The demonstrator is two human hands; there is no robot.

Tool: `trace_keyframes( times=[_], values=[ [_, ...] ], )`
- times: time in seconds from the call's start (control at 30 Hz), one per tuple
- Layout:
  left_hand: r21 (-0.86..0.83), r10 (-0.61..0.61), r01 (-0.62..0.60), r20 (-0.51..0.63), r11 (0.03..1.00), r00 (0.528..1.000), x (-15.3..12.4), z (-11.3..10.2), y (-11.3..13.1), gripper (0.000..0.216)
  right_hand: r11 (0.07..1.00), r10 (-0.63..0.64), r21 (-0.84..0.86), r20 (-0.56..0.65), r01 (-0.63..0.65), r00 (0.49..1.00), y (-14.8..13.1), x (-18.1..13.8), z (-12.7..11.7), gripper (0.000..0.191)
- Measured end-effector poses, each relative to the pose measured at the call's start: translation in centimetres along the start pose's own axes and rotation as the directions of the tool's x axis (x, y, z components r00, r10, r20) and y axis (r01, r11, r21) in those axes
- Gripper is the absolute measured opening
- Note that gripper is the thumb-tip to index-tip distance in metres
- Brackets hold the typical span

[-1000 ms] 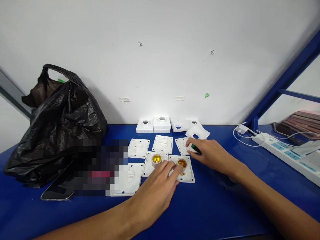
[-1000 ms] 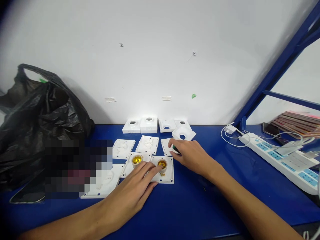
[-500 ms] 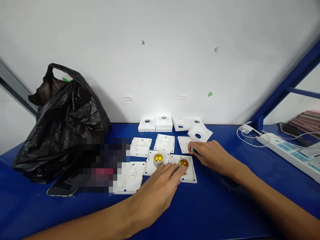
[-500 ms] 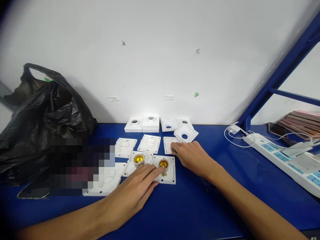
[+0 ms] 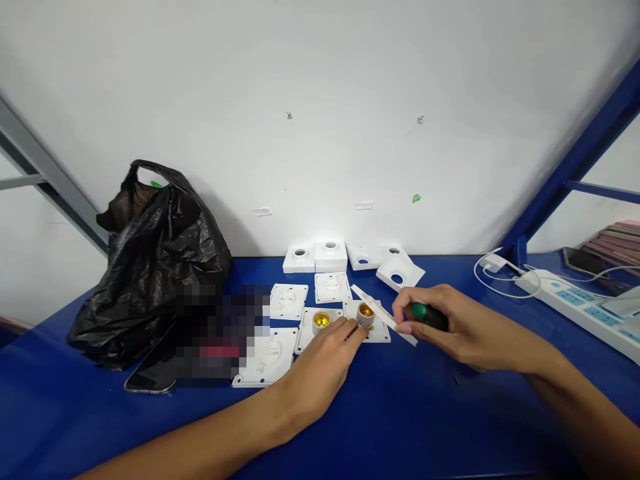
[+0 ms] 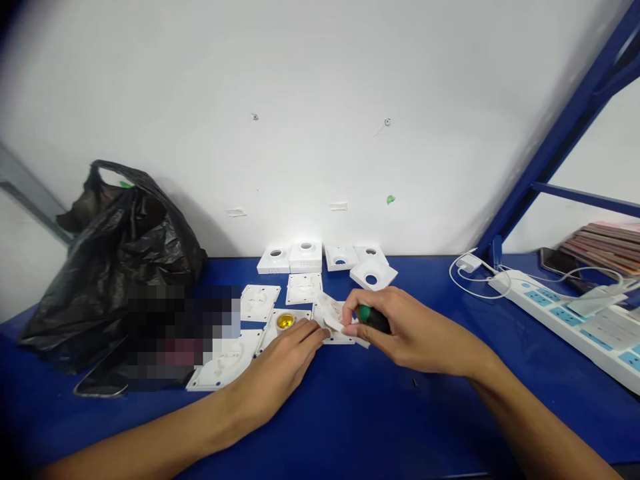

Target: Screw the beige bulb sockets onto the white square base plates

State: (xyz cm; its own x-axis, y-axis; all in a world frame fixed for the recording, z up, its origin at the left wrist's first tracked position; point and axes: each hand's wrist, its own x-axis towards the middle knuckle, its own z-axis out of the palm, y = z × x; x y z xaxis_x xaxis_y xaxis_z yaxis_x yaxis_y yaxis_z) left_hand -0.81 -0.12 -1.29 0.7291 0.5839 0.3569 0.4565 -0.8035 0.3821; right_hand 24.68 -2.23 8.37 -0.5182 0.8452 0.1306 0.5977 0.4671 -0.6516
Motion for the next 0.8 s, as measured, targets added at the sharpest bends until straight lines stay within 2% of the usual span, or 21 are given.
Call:
trace_keyframes(
  times=[0.07,0.17,0.27,0.33,0.4,0.43,0.53,0.67,0.73,0.8],
  values=[
    [0.004,-0.021,0.022,-0.044,1.0,0.999,0.2,0.0,0.1,0.029,1.0,0.029,0.0,0.066,-0.029,0.997,-0.3,-0.8,-0.9,0.017],
    [-0.01,-0.035,0.034,-0.138,0.999,0.99,-0.1,-0.3,0.7,0.027,0.994,0.049,-0.104,0.135,-0.035,0.99,-0.6,-1.7,-1.5,0.019],
    [-0.019,-0.018,0.014,-0.246,1.0,0.969,-0.7,-1.0,1.6,0.03,0.981,0.028,-0.194,0.212,0.014,0.977,-0.9,-2.3,-0.4,0.012],
    [-0.001,0.037,-0.038,-0.259,0.999,0.965,-1.0,-1.2,2.0,0.028,0.973,0.051,-0.232,0.244,0.008,0.968,-0.9,-2.6,1.2,0.009],
    [0.035,0.124,-0.119,-0.207,0.992,0.97,-1.1,-1.2,2.3,0.024,0.963,0.068,-0.268,0.266,0.006,0.962,-0.8,-2.8,2.6,0.009],
    [0.055,0.169,-0.162,-0.162,0.985,0.972,-1.1,-1.0,2.4,0.021,0.958,0.058,-0.288,0.237,0.013,0.97,-0.8,-2.7,2.9,0.008],
    [0.106,0.231,-0.226,-0.038,0.968,0.972,-1.1,-0.5,2.6,0.02,0.964,0.039,-0.266,0.193,0.014,0.98,-0.5,-1.5,2.3,0.01],
    [0.157,0.123,-0.122,0.0,0.98,0.992,-1.1,0.0,2.7,0.03,0.953,0.07,-0.296,0.001,-0.066,0.998,0.7,2.9,0.6,0.03],
    [0.168,0.082,-0.083,0.014,0.982,0.997,-1.2,0.2,2.6,0.037,0.939,0.075,-0.337,-0.003,-0.072,0.997,1.8,5.7,0.8,0.028],
    [0.171,0.073,-0.078,0.037,0.982,0.997,-1.3,0.3,2.5,0.038,0.92,0.081,-0.388,0.034,-0.062,0.996,2.9,8.0,1.8,0.034]
  ],
)
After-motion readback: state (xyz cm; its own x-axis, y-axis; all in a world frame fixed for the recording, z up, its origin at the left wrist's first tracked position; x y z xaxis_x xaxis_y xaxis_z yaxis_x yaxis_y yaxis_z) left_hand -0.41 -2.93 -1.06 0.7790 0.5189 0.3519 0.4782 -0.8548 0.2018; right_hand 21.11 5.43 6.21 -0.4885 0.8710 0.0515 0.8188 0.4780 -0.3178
